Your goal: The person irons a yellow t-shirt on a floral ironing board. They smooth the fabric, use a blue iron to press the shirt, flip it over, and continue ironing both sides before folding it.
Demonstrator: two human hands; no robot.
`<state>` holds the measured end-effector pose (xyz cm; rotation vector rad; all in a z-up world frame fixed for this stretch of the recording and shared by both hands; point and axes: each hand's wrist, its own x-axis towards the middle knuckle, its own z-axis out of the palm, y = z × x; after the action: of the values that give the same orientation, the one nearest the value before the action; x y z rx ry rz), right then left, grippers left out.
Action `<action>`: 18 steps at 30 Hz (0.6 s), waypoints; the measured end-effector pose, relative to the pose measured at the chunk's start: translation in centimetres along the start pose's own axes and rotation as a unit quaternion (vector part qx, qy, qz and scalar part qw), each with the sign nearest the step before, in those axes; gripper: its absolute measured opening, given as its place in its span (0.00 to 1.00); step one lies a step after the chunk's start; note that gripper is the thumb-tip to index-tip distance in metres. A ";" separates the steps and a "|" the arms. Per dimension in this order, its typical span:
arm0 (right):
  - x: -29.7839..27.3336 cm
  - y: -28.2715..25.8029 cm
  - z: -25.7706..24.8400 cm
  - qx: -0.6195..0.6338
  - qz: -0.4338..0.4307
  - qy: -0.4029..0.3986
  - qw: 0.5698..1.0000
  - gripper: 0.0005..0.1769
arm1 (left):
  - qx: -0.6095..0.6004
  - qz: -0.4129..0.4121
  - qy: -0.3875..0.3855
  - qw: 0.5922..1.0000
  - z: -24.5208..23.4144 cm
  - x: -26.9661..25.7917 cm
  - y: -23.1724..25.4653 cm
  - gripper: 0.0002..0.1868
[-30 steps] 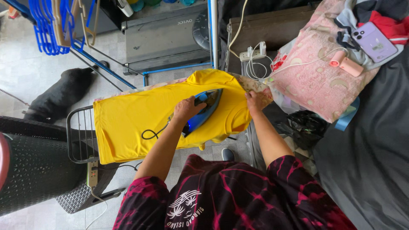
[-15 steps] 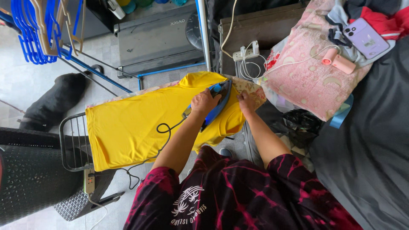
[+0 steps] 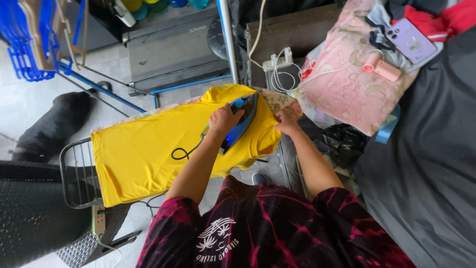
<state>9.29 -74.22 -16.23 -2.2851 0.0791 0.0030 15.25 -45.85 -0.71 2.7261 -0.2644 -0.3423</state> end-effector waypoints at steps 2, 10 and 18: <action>-0.3 -0.1 0.6 -0.050 0.008 0.042 0.998 0.21 | -0.002 0.008 0.005 1.000 1.0 1.4 1.0 0.37; -0.8 0.6 0.8 -0.088 -0.107 0.252 0.958 0.13 | 0.038 0.157 -0.082 0.983 -0.4 2.6 -0.5 0.35; -1.7 0.5 0.6 -0.075 -0.075 0.241 0.965 0.10 | 0.050 0.163 -0.071 0.983 -2.1 0.9 0.2 0.33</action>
<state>7.55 -74.00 -16.97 -2.3888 0.1630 -0.6476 16.69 -45.51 1.11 2.6951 -0.7737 -0.4386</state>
